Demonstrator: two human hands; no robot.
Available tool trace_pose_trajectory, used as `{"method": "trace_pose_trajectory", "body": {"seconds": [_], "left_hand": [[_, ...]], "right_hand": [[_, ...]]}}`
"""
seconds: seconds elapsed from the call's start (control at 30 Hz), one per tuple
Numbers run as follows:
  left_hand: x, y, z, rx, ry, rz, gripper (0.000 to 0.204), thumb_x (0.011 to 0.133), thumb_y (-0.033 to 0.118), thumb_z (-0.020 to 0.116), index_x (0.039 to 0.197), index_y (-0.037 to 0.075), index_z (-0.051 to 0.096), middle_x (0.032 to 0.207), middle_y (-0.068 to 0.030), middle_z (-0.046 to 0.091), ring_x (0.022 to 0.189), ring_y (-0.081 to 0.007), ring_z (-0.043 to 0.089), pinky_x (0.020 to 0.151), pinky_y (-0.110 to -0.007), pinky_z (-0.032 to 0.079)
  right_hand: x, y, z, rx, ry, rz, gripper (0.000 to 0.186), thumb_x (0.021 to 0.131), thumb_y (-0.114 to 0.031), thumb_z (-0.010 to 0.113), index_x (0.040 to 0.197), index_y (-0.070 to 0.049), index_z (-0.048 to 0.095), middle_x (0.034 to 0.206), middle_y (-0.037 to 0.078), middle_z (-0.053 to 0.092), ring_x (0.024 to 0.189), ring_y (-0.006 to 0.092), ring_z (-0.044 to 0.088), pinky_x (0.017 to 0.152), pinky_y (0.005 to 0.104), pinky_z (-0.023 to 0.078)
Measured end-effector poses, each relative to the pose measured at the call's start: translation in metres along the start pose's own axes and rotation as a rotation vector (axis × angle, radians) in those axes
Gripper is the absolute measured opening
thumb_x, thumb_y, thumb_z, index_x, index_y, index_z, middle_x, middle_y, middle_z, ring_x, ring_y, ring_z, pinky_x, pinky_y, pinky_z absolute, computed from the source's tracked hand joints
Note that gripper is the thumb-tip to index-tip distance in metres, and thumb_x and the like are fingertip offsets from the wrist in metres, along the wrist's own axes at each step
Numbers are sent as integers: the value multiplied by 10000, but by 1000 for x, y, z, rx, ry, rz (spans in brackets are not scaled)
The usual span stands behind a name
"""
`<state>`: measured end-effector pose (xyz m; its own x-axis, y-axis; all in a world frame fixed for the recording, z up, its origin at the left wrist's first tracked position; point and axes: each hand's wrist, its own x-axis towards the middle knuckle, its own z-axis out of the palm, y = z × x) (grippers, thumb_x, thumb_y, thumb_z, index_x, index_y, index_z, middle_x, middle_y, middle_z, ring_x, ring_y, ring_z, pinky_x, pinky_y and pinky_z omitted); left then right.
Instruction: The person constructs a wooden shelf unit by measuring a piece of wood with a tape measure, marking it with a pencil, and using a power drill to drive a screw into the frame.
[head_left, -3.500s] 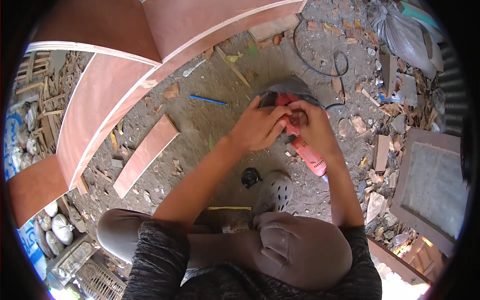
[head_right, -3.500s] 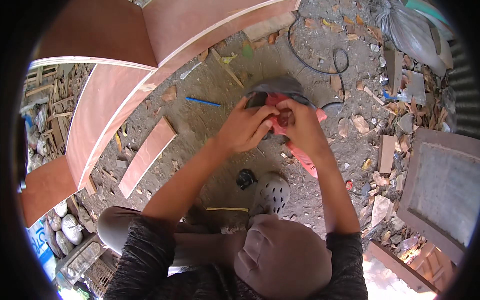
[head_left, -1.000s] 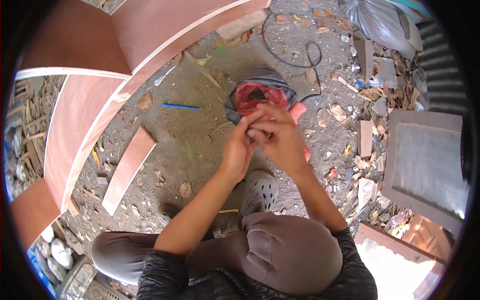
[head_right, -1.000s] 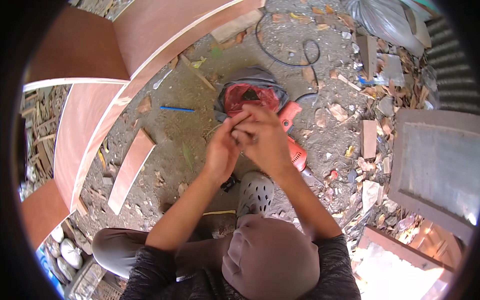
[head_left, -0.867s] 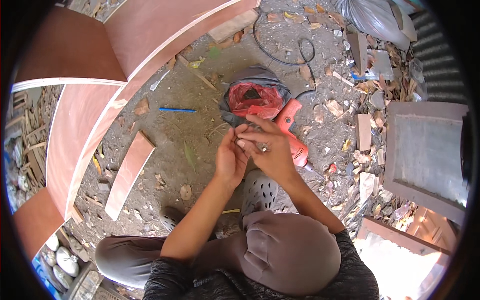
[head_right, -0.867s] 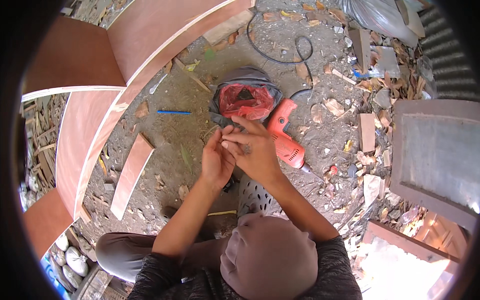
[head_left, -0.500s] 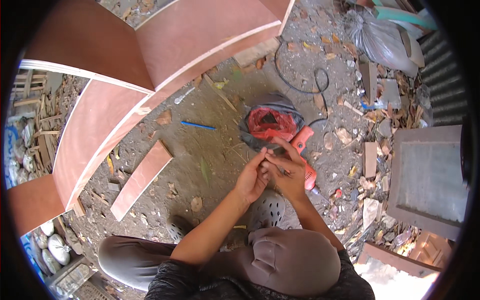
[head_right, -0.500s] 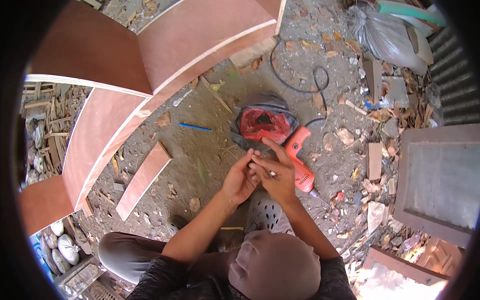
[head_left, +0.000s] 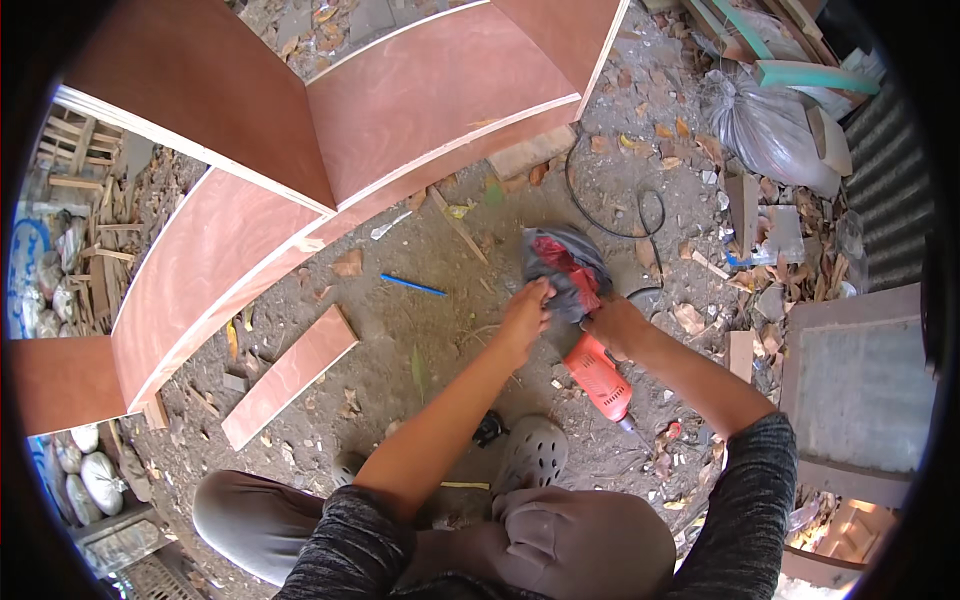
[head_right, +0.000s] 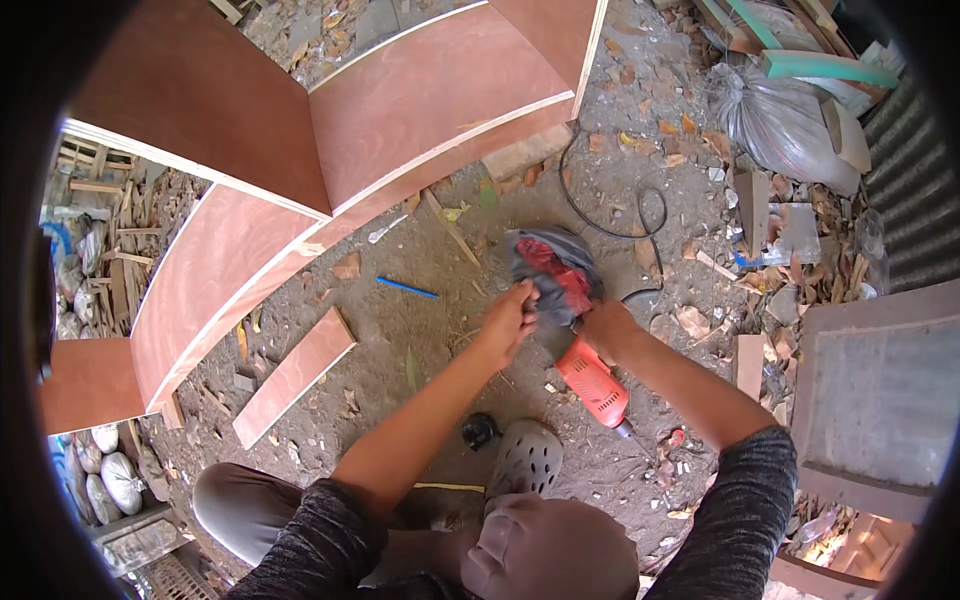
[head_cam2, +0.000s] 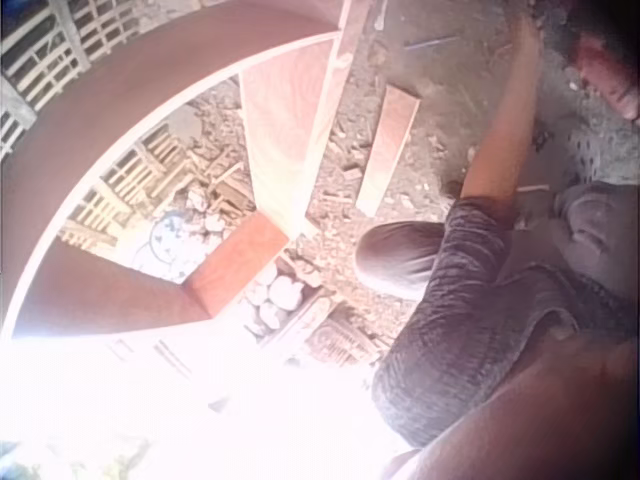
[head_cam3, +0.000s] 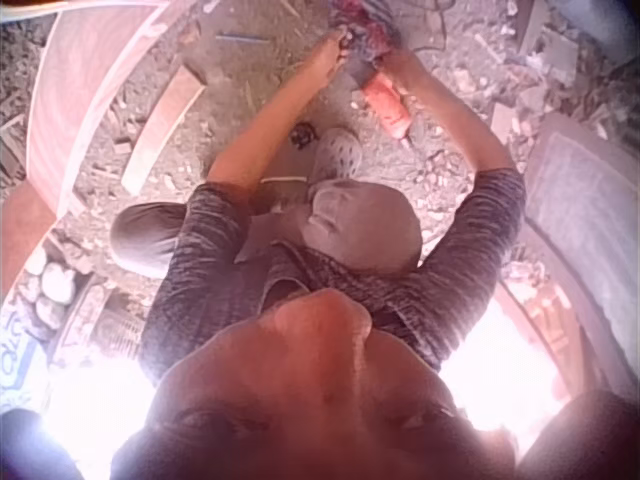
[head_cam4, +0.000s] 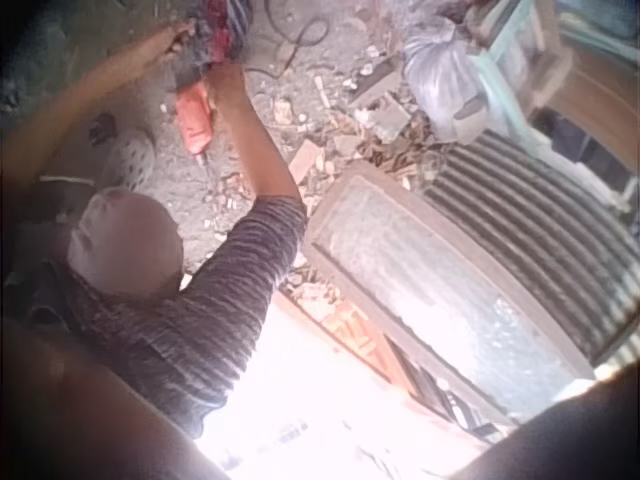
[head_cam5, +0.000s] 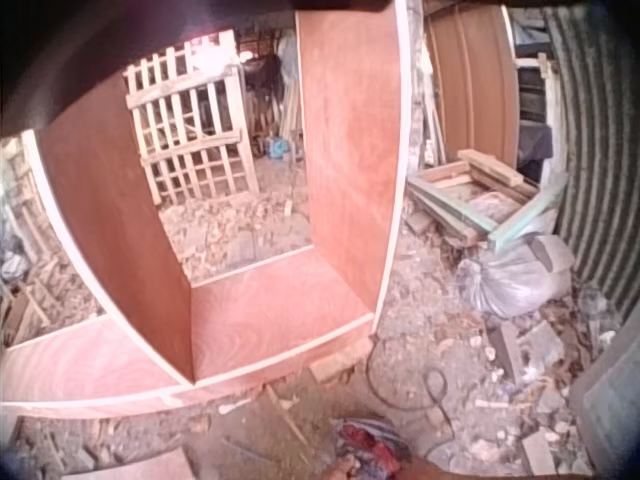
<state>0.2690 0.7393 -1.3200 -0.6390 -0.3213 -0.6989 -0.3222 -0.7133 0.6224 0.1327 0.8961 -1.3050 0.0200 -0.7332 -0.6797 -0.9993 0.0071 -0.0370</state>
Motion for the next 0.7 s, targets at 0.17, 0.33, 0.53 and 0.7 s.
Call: {"method": "trace_pose_trajectory", "body": {"seconds": [0.17,0.33,0.53,0.7], "left_hand": [[26,32,25,80,-335,-43,255,1052,374,509,887,183,537,808,88,432,645,-47,367,603,-242,347],[21,36,2,356,-256,-100,248,1022,406,545,1033,171,625,967,91,597,680,-45,379,641,-229,360],[-27,37,-90,464,-84,-36,302,995,413,577,1118,157,679,1210,80,676,713,-53,409,681,-254,386],[-59,52,-157,281,79,-58,327,1013,422,529,1098,158,702,1058,73,639,736,-54,419,666,-243,367]], "right_hand": [[23,32,-5,262,-235,-125,292,916,-376,695,1060,-122,702,849,106,704,775,236,706,693,421,543],[-15,38,-41,723,-615,14,507,873,-619,699,917,-115,679,641,49,611,548,175,597,498,364,477],[-140,69,-78,992,-294,177,413,968,-486,640,886,-84,680,615,13,590,482,119,563,435,302,453],[-309,31,-25,1279,783,520,634,928,-553,657,1223,8,631,968,115,723,660,150,682,510,296,531]]}}
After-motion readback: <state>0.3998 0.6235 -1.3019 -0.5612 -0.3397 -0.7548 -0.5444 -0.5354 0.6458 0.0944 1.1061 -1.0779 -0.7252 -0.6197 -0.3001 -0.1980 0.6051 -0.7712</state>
